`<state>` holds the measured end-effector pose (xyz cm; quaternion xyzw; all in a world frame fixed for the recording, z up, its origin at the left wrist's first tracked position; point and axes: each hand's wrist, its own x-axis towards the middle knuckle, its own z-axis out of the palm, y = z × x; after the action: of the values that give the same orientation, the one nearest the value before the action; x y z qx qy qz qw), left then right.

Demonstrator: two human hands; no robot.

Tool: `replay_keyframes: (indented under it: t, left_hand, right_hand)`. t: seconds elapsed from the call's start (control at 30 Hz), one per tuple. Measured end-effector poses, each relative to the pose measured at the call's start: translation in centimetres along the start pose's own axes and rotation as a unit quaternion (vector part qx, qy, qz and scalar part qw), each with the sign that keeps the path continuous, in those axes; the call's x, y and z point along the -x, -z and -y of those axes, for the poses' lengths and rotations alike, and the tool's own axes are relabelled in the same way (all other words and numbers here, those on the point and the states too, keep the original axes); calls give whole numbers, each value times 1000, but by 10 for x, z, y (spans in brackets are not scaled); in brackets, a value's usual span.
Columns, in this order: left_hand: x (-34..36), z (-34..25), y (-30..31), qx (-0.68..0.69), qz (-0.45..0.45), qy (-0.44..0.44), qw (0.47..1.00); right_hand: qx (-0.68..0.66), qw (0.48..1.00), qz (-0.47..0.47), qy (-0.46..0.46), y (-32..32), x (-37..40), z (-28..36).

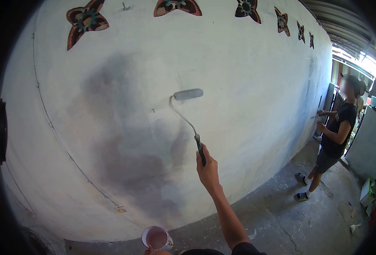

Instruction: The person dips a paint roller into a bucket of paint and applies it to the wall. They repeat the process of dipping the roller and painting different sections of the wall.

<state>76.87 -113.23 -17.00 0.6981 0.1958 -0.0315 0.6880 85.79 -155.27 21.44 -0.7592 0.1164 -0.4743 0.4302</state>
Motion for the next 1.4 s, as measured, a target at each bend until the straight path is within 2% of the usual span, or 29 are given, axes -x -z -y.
replay_keyframes:
  t: [0.1, 0.13, 0.17, 0.2, 0.23, 0.27, 0.5, 0.57, 0.7, 0.77, 0.87, 0.97, 1.03, 1.1, 1.2, 1.23, 1.27, 1.3, 1.33, 1.37, 1.4]
  left_hand:
    - [-6, 5, -1, -52, -16, 20, 998]
    - [-26, 38, -4, -245, -38, -143, 958]
    - [-56, 89, -10, -419, -59, -297, 856]
    - [-27, 36, -6, -415, -58, -301, 857]
    - [-9, 2, -3, -243, -24, -158, 957]
    - [-4, -11, -3, -59, 12, -3, 998]
    - [-9, -7, -8, -77, 21, -11, 997]
    - [-7, -8, -7, -41, 35, -14, 998]
    - [0, -12, -8, -43, 30, -14, 999]
    - [13, -31, -11, -77, -21, 4, 997]
    - [18, -30, -5, -78, 11, -42, 996]
    - [10, -29, -6, -114, -17, -4, 993]
    - [-1, -15, -4, -142, -15, -21, 990]
    - [-5, -6, -3, -171, -14, -36, 985]
    - [-10, 2, -7, -156, -20, 0, 988]
    - [-28, 35, -12, -358, -98, -166, 913]
    - [-55, 85, -20, -531, -168, -320, 766]
    - [-43, 59, -8, -531, -168, -320, 766]
    - [-33, 41, 0, -340, -77, -177, 920]
    - [-30, 35, 3, -118, 20, -20, 993]
    - [-30, 36, 3, -117, 20, -20, 993]
  right_hand:
    - [10, 999, 18, -30, 2, 16, -7]
    - [15, 999, 17, -26, 2, 20, -9]
    - [20, 999, 15, -20, 3, 19, -10]
    - [21, 1000, 11, -15, 4, 15, -8]
    - [18, 1000, 6, -8, 5, 11, -4]
    - [15, 1000, 1, -2, 6, 8, 1]
    - [0, 1000, -4, 28, 18, -35, 39]
    - [-4, 1000, 1, 23, 17, -36, 39]
    - [-20, 998, -20, 47, -2, -11, 6]
    - [-24, 999, -11, 25, -8, 10, -12]
    - [-17, 1000, 7, -9, -9, 35, -31]
    - [-5, 999, 27, -33, -4, 41, -40]
    - [0, 999, 33, -40, -3, 38, -38]
    - [-24, 1000, 1, 2, -3, 27, -31]
    - [-25, 999, -11, 32, 3, 1, -12]
    - [-25, 999, -12, 31, 5, -7, -4]
    - [-23, 999, -12, 30, 7, -16, 4]
    - [-21, 999, -10, 30, 7, -25, 10]
    - [-19, 999, -17, 39, 6, -33, 13]
    - [-20, 999, -16, 40, 7, -39, 18]
    - [-21, 999, -8, 34, 8, -45, 25]
